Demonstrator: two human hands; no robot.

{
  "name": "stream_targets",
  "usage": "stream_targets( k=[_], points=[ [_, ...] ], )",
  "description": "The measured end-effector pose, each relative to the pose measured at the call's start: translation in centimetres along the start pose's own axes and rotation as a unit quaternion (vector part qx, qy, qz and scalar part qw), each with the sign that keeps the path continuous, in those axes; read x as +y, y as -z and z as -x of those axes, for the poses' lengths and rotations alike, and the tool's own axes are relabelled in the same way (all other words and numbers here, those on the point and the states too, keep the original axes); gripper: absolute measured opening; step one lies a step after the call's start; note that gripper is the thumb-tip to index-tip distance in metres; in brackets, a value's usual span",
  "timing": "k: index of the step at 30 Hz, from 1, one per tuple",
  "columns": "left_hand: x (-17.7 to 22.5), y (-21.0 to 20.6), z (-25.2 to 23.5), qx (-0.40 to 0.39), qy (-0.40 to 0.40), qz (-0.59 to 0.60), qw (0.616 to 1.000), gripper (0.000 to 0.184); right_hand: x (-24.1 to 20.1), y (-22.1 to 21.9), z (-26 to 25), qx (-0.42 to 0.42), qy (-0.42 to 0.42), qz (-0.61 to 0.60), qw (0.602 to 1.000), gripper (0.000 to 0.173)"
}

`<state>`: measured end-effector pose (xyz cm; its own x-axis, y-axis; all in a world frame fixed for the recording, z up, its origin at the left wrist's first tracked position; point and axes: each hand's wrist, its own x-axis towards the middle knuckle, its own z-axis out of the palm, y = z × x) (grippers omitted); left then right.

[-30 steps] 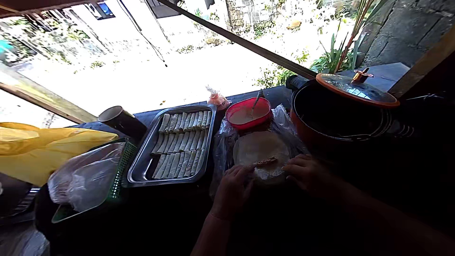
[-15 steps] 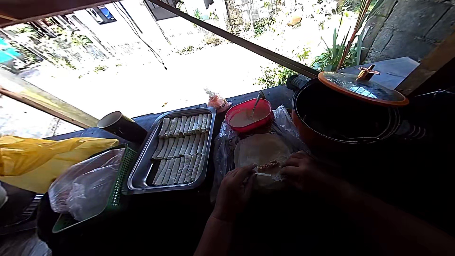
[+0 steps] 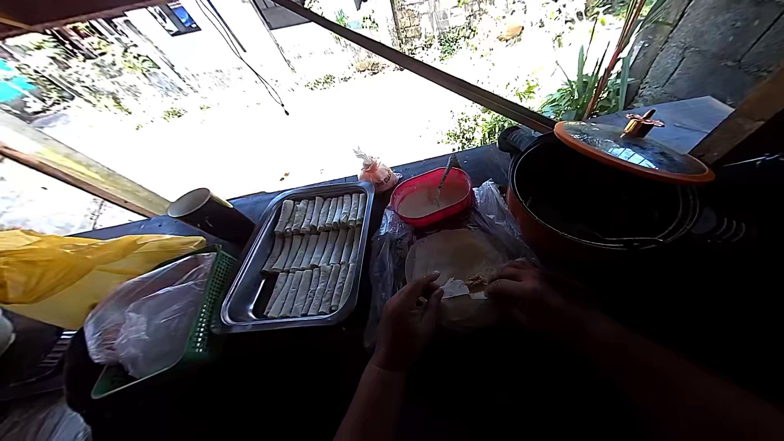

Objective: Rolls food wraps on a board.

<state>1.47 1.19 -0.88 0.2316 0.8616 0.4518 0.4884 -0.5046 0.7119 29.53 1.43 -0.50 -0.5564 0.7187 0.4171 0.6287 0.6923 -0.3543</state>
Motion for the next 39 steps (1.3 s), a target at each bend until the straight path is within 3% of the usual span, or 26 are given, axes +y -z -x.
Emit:
stream_targets(
  k=[8,11,15,19,24,30,34,39],
  points=[
    [-0.2,-0.2,-1.2,0.022,0.027,0.003,0.999,0.03,1.4,0.2,-3.6,-0.014,-0.075,-0.042,0.996,0.023],
    [-0.5,-0.4,-1.4,0.042,0.037,-0.06,0.997,0.033,1.9,-0.1,-4.7,-0.027,-0.104,-0.067,0.992,0.024],
    [1.3,-0.9,-1.0,0.077,-0.057,-0.191,0.977,0.036,1.9,0.1,-5.5,-0.058,-0.136,-0.062,0.987,0.023],
    [2.5,-2.7,-0.5,0.022,-0.097,-0.223,0.97,0.038,2.2,0.0,-5.9,-0.086,-0.14,-0.056,0.985,0.024],
    [1.9,-3.7,-1.0,-0.028,-0.101,-0.207,0.973,0.041,2.4,-0.2,-5.8,-0.091,-0.14,-0.064,0.984,0.024],
    [1.0,-4.0,-1.6,-0.077,-0.055,-0.163,0.982,0.048,1.9,0.1,-4.7,0.026,-0.09,-0.036,0.995,0.023],
    [0.7,-4.0,-1.7,-0.092,-0.032,-0.14,0.985,0.052,1.0,0.0,-3.9,-0.012,-0.039,-0.031,0.999,0.035],
    [0.4,-4.0,-1.8,-0.092,-0.026,-0.098,0.991,0.056,0.8,-0.8,-3.8,-0.045,-0.044,-0.004,0.998,0.049]
  ],
)
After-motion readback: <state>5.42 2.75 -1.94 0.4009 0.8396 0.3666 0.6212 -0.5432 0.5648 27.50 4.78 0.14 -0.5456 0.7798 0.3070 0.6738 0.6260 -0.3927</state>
